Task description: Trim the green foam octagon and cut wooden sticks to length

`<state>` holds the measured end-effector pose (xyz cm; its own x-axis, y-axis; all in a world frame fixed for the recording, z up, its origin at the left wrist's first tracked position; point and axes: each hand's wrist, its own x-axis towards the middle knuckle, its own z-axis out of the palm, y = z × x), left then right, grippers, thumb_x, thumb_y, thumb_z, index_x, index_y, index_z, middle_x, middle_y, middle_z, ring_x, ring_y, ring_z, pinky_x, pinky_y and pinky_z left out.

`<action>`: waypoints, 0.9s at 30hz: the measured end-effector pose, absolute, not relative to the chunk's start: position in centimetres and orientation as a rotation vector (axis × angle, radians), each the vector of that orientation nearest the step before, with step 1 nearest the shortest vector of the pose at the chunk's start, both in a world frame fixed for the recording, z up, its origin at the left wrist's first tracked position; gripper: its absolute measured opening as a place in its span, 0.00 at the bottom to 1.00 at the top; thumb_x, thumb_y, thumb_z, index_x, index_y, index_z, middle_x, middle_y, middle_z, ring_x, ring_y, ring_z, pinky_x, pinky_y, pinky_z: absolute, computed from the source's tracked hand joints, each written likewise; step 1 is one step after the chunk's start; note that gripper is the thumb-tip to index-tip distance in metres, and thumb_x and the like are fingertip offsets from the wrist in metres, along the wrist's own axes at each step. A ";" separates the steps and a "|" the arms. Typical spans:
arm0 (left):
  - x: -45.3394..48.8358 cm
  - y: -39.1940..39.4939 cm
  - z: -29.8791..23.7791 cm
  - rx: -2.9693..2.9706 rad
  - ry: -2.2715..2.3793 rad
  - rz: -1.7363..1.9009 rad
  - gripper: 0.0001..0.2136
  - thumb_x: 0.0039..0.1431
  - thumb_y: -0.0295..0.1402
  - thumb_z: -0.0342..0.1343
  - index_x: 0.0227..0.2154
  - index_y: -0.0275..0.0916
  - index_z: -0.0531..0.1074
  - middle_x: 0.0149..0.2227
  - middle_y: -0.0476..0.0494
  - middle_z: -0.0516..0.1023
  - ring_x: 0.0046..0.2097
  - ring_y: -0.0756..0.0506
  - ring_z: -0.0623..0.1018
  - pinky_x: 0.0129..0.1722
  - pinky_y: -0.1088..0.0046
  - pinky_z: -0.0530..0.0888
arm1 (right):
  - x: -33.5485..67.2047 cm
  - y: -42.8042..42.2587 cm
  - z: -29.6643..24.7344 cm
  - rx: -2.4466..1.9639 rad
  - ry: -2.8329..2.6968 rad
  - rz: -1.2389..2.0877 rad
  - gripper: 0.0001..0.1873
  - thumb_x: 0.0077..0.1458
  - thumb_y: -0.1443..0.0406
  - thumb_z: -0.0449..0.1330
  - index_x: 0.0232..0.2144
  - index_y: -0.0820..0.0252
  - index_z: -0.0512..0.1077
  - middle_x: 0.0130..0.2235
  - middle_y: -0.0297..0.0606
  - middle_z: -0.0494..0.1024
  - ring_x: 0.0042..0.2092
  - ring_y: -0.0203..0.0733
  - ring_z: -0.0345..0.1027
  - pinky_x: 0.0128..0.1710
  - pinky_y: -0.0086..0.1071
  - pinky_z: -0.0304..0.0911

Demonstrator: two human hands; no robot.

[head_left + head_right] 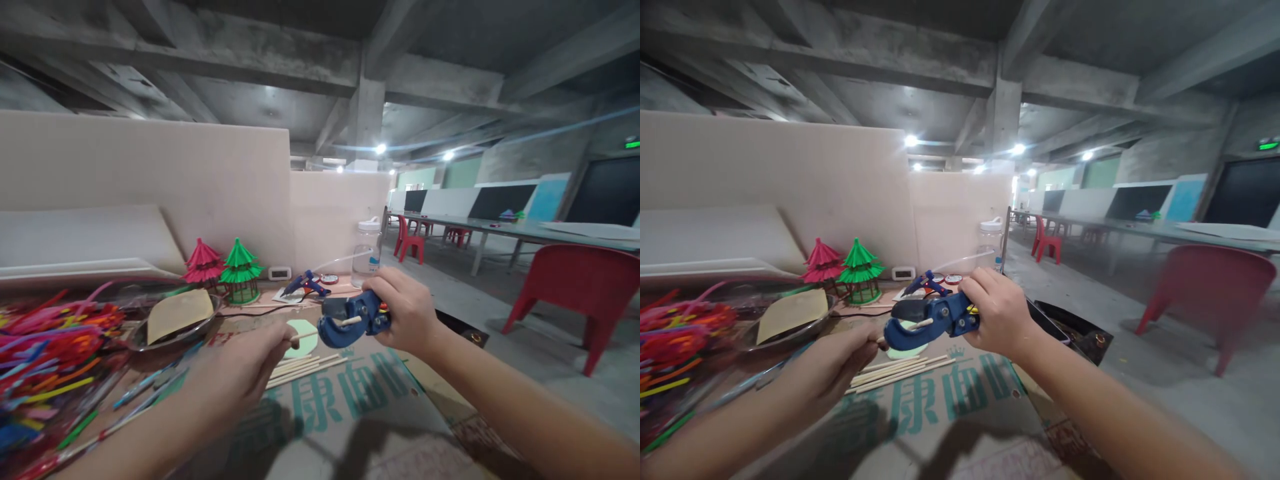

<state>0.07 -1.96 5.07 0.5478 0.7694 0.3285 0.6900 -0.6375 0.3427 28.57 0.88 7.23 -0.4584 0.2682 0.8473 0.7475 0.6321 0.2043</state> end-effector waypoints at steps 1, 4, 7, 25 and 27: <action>0.1 -2.0 5.1 2.607 1.244 0.673 0.12 0.68 0.38 0.39 0.41 0.44 0.67 0.33 0.48 0.74 0.33 0.47 0.71 0.32 0.74 0.66 | 28.6 0.9 7.2 -0.783 -2.029 -0.722 0.08 0.48 0.64 0.53 0.34 0.56 0.66 0.31 0.41 0.72 0.33 0.46 0.64 0.34 0.36 0.59; 0.3 -2.1 5.0 2.612 1.222 0.633 0.11 0.68 0.38 0.39 0.36 0.44 0.66 0.31 0.48 0.73 0.31 0.47 0.70 0.30 0.74 0.64 | 28.7 1.2 6.9 -0.725 -2.060 -0.673 0.07 0.46 0.65 0.53 0.32 0.56 0.66 0.30 0.41 0.70 0.33 0.45 0.64 0.33 0.35 0.59; 0.6 -2.5 5.2 2.611 1.249 0.625 0.13 0.68 0.39 0.38 0.33 0.43 0.63 0.29 0.49 0.71 0.30 0.48 0.69 0.29 0.75 0.62 | 28.9 1.4 6.6 -0.718 -2.081 -0.611 0.09 0.45 0.64 0.54 0.33 0.57 0.66 0.31 0.41 0.70 0.34 0.45 0.65 0.34 0.35 0.60; -0.2 0.8 4.1 2.649 1.523 0.523 0.15 0.67 0.39 0.36 0.38 0.41 0.68 0.34 0.44 0.77 0.35 0.44 0.75 0.34 0.72 0.67 | 27.9 4.9 1.7 -0.963 -2.048 -0.226 0.13 0.57 0.59 0.56 0.43 0.58 0.70 0.43 0.43 0.78 0.44 0.47 0.72 0.43 0.36 0.65; -1.4 2.2 3.9 2.751 1.636 0.445 0.15 0.66 0.37 0.38 0.35 0.40 0.70 0.34 0.42 0.77 0.35 0.43 0.75 0.36 0.71 0.67 | 27.8 5.0 0.8 -0.992 -2.109 -0.219 0.14 0.55 0.61 0.56 0.44 0.58 0.69 0.44 0.44 0.77 0.44 0.47 0.71 0.43 0.37 0.65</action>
<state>-1.41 2.16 3.94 0.4508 0.8479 0.2790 0.8725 -0.4845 0.0629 27.78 4.95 0.85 -0.3919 0.5803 0.7139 0.7145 0.6808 -0.1611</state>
